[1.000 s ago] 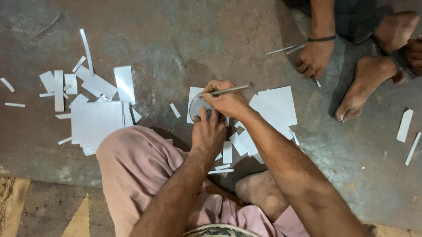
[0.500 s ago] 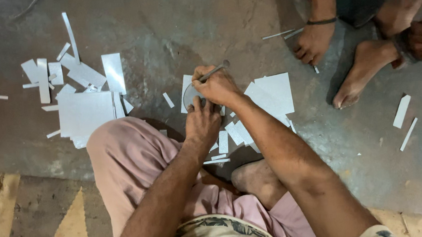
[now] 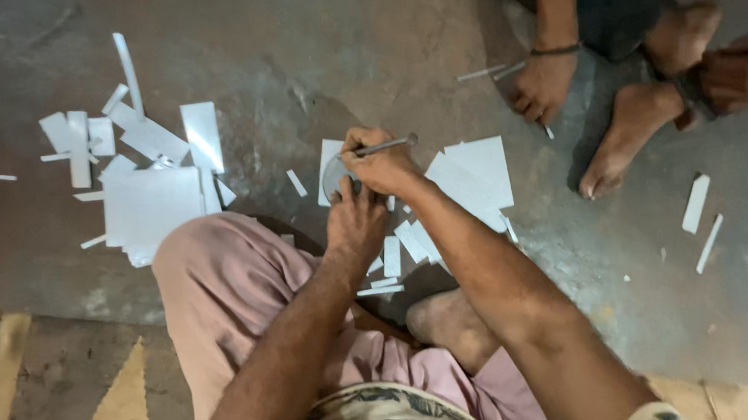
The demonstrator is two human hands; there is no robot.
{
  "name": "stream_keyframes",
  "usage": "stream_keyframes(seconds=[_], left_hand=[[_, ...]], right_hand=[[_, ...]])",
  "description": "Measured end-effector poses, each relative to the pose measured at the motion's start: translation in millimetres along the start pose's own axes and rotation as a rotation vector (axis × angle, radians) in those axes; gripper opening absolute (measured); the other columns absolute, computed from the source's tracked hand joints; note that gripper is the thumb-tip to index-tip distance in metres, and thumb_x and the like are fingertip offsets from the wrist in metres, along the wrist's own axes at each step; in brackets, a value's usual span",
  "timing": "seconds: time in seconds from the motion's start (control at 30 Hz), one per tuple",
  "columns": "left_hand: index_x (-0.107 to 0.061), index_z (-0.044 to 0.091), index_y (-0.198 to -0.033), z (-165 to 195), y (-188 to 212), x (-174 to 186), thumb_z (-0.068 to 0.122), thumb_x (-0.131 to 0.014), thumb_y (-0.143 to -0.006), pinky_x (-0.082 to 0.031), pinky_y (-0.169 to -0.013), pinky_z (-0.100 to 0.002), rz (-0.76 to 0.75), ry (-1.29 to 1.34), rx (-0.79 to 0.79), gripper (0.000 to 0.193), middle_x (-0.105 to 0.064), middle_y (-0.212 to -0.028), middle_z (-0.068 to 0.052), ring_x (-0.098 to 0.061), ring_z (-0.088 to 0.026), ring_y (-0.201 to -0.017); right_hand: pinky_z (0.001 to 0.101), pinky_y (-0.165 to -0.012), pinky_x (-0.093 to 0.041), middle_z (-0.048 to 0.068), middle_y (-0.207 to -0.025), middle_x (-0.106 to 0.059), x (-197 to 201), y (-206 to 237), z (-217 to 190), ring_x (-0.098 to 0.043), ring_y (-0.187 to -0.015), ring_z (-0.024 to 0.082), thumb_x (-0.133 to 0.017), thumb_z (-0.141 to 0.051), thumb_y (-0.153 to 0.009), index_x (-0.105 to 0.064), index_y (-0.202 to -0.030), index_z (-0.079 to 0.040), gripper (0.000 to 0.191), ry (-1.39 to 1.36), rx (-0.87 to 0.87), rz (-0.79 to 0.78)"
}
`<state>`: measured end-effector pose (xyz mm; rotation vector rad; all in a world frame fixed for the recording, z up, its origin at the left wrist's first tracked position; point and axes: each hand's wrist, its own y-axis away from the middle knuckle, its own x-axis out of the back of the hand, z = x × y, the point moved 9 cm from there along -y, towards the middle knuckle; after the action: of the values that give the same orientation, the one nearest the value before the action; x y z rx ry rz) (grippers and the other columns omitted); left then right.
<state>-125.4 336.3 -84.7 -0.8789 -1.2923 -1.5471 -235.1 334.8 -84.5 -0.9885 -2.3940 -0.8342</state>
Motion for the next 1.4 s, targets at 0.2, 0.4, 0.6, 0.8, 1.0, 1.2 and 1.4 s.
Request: stream_keyframes(seconds=[0.2,0.4,0.6,0.8,1.0,1.2,1.4], left_hand=[[-0.061,0.003,-0.133,3.4,-3.9,2.0,0.028,-0.065,-0.085,-0.048,-0.1,-0.062,0.085,-0.171,-0.012,0.055,-0.053,-0.145,-0.021,-0.048,-0.047,-0.133],[-0.061,0.001,-0.135,2.6,-7.5,-17.0,0.024,-0.063,-0.091,-0.051,-0.097,-0.056,0.033,-0.118,0.001,0.05,-0.062,-0.137,-0.018,-0.06,-0.039,-0.124],[-0.057,-0.003,-0.14,1.8,-5.0,-4.2,0.025,-0.066,-0.088,-0.051,-0.097,-0.055,0.043,-0.114,-0.008,0.06,-0.055,-0.143,-0.02,-0.052,-0.043,-0.128],[-0.053,0.0,-0.146,-0.1,-2.7,7.1,0.022,-0.068,-0.087,-0.051,-0.102,-0.056,0.013,-0.078,-0.008,0.065,-0.039,-0.154,-0.019,-0.046,-0.041,-0.126],[-0.051,0.004,-0.146,2.8,-3.7,3.9,0.022,-0.066,-0.086,-0.054,-0.094,-0.054,0.065,-0.074,-0.031,0.065,-0.031,-0.161,-0.02,-0.045,-0.044,-0.125],[-0.051,0.002,-0.147,5.5,-3.1,2.1,0.023,-0.067,-0.085,-0.053,-0.095,-0.053,0.005,-0.138,-0.029,0.067,-0.029,-0.163,-0.02,-0.045,-0.043,-0.127],[-0.076,0.006,-0.116,-0.8,-13.7,5.8,0.015,-0.068,-0.087,-0.061,-0.086,-0.042,-0.034,-0.147,-0.078,0.032,-0.037,-0.162,-0.019,-0.049,-0.046,-0.133]], right_hand=[[0.0376,-0.071,-0.056,0.006,-0.084,-0.075,-24.1,-7.9,-31.7,-0.072,-0.08,0.022,-0.073,-0.024,-0.081,-0.076,-0.092,-0.011,0.018,-0.143,0.203,-0.234],[0.0403,-0.078,-0.056,0.006,-0.087,-0.075,-52.8,-9.2,-50.2,-0.074,-0.085,0.027,-0.077,-0.024,-0.072,-0.078,-0.085,-0.011,0.018,0.208,0.341,-0.433],[0.0394,-0.079,-0.056,0.008,-0.086,-0.078,-55.4,-27.0,-49.7,-0.074,-0.085,0.025,-0.075,-0.024,-0.075,-0.079,-0.086,-0.012,0.017,0.291,0.284,-0.444],[0.0322,-0.077,-0.059,0.006,-0.088,-0.08,-16.3,-49.3,-8.4,-0.075,-0.083,0.015,-0.076,-0.023,-0.077,-0.078,-0.09,-0.008,0.019,-0.057,0.103,-0.237],[0.032,-0.07,-0.058,0.004,-0.085,-0.074,12.1,-17.6,73.6,-0.069,-0.078,0.012,-0.075,-0.019,-0.085,-0.074,-0.094,-0.005,0.017,-0.516,-0.102,-0.006],[0.0377,-0.073,-0.056,0.015,-0.09,-0.074,35.4,98.5,61.4,-0.072,-0.08,0.03,-0.072,-0.011,-0.091,-0.072,-0.095,-0.006,0.007,-0.01,0.14,0.6],[0.0373,-0.074,-0.059,0.015,-0.097,-0.074,4.6,173.9,34.5,-0.074,-0.087,0.032,-0.067,-0.006,-0.093,-0.07,-0.108,-0.002,0.016,-0.088,0.158,0.452]])
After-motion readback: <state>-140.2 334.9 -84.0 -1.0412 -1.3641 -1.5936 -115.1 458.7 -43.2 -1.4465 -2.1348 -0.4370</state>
